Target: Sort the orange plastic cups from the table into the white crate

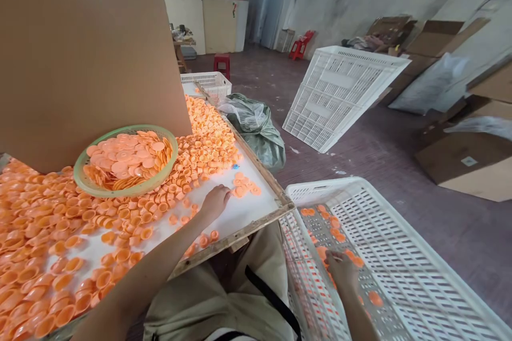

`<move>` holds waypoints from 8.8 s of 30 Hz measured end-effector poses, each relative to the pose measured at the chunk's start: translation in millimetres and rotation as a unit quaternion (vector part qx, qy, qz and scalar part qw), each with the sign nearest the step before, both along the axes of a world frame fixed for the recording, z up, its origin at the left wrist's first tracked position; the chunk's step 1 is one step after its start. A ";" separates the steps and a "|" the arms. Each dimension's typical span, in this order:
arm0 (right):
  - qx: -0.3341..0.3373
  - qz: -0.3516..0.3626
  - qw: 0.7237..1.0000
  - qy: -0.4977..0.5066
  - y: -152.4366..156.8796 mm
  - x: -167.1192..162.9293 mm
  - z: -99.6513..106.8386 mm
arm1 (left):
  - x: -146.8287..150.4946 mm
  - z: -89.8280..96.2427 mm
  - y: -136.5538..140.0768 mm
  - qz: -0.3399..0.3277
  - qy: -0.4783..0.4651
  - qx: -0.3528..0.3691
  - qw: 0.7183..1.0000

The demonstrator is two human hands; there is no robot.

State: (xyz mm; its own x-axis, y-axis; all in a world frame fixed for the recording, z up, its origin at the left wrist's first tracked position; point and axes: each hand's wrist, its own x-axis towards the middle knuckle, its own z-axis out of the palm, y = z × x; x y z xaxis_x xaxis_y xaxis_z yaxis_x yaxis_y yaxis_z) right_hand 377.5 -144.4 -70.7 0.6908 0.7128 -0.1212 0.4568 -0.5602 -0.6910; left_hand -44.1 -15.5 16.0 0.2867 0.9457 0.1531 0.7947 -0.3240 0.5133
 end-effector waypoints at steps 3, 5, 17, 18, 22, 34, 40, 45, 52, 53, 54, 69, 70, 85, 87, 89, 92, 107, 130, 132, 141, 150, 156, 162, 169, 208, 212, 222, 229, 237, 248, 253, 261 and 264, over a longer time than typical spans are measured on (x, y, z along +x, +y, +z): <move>0.027 0.005 1.000 -0.007 5.3 -36.8 24.7 | -3.1 12.8 -12.6 0.025 -0.074 -0.013 0.997; 0.125 0.063 0.990 -0.025 15.7 -82.8 56.9 | 1.4 25.4 -28.7 0.020 -0.136 -0.042 0.990; 0.115 0.386 0.872 0.277 50.7 -245.7 117.7 | -32.5 47.9 -84.3 -0.066 -0.049 -0.158 0.984; 0.103 0.386 0.872 0.284 50.8 -244.7 115.7 | -37.9 43.2 -85.4 -0.077 -0.019 -0.164 0.983; 0.066 0.398 0.871 0.278 51.9 -249.9 111.2 | -36.3 24.4 -81.9 -0.099 0.005 -0.157 0.983; -0.014 0.482 0.875 0.043 86.3 -274.1 95.2 | -22.5 -1.8 -52.8 -0.061 -0.144 -0.175 0.972; -0.010 0.493 0.870 0.024 86.7 -275.2 90.0 | -22.5 -8.1 -44.6 -0.016 -0.208 -0.214 0.954; -0.022 0.478 0.877 0.052 89.1 -275.5 88.0 | -21.9 -16.3 -39.6 -0.023 -0.332 -0.303 0.893; -0.021 0.491 0.869 0.056 91.4 -273.2 84.4 | -22.7 -15.6 -39.1 -0.030 -0.347 -0.316 0.883; -0.028 0.492 0.868 0.060 92.1 -273.0 85.2 | -22.5 -15.4 -38.6 -0.029 -0.344 -0.317 0.883; -0.038 0.492 0.867 0.065 93.2 -273.1 86.4 | -22.3 -15.3 -37.9 -0.026 -0.337 -0.318 0.886; -0.296 0.447 0.812 0.228 126.8 -281.5 104.4 | -13.3 3.6 -11.3 0.022 -0.246 -0.451 0.858; -0.298 0.440 0.815 0.231 126.8 -282.7 106.5 | -13.1 4.5 -11.7 0.028 -0.248 -0.451 0.857; -0.144 0.439 0.862 0.209 106.7 -282.5 85.1 | -12.9 -8.7 -32.6 0.047 -0.264 -0.341 0.901; -0.142 0.443 0.858 0.216 104.7 -281.9 87.0 | -13.7 -10.5 -35.5 0.036 -0.271 -0.332 0.903; -0.152 0.442 0.854 0.228 104.3 -281.7 89.7 | -13.2 -9.8 -37.5 0.035 -0.265 -0.328 0.906; -0.165 0.435 0.851 0.243 106.0 -281.9 91.8 | -10.3 -4.0 -38.4 0.056 -0.257 -0.340 0.903; -0.105 0.437 0.880 0.152 102.2 -279.1 71.9 | -7.5 -8.6 -33.7 0.057 -0.206 -0.295 0.931; -0.227 0.481 0.827 0.181 115.8 -278.4 102.5 | -6.2 -5.8 -36.6 0.081 -0.248 -0.362 0.895; -0.243 0.495 0.815 0.179 117.7 -278.5 104.6 | -6.1 -4.0 -34.7 0.082 -0.238 -0.370 0.894; 0.091 0.374 0.916 0.116 81.2 -245.2 124.0 | -13.3 9.6 -51.2 0.037 -0.252 -0.237 0.938; 0.044 -0.035 0.993 -0.107 23.7 -4.3 83.5 | -119.5 19.1 -65.7 0.145 -0.043 -0.063 0.986; 0.168 0.127 0.972 -0.109 45.4 -67.0 76.5 | -114.3 11.8 -65.2 0.077 -0.002 -0.063 0.995; 0.203 0.439 0.868 -0.111 120.2 -208.8 99.8 | -82.4 12.7 -57.7 0.035 0.014 -0.065 0.997; 0.073 0.504 0.854 -0.102 138.8 -243.9 78.8 | -52.6 5.8 -55.4 -0.012 -0.024 -0.068 0.997; -0.018 0.489 0.869 0.077 105.3 -262.9 91.4 | -6.0 -2.0 -29.0 0.026 -0.296 -0.310 0.903; -0.117 0.471 0.873 0.050 116.9 -265.6 105.8 | -5.8 -3.2 -17.8 0.024 -0.263 -0.363 0.894; -0.319 0.478 0.811 0.112 153.3 -272.7 125.8 | -3.9 0.7 3.7 0.045 -0.241 -0.463 0.851; -0.227 0.453 0.860 0.065 125.4 -269.7 117.4 | -1.9 8.4 -9.0 0.073 -0.254 -0.412 0.872; -0.007 0.419 0.906 0.053 100.8 -246.1 114.5 | -2.4 7.3 -39.6 0.047 -0.234 -0.267 0.934; -0.024 0.057 0.994 -0.089 58.4 8.8 69.8 | -98.4 34.6 -89.0 0.027 -0.034 -0.149 0.988; -0.076 0.061 0.992 -0.079 47.6 -2.7 37.2 | -90.3 25.5 -96.5 -0.056 0.001 -0.104 0.993; 0.181 0.326 0.923 -0.093 94.2 -153.3 95.9 | -90.5 16.2 -81.2 0.044 0.071 -0.098 0.992; 0.125 0.446 0.878 -0.117 103.9 -207.7 93.6 | -81.6 12.1 -73.0 0.047 0.057 -0.111 0.991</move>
State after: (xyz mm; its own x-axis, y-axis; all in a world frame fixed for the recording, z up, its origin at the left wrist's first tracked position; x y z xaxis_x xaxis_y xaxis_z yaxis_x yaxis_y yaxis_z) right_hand 169.8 -40.5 22.9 -0.1708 0.9672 0.1878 0.7832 0.2490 -0.5698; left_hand -125.6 -88.5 28.1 0.1990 0.9758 -0.0905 0.8725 -0.1344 0.4697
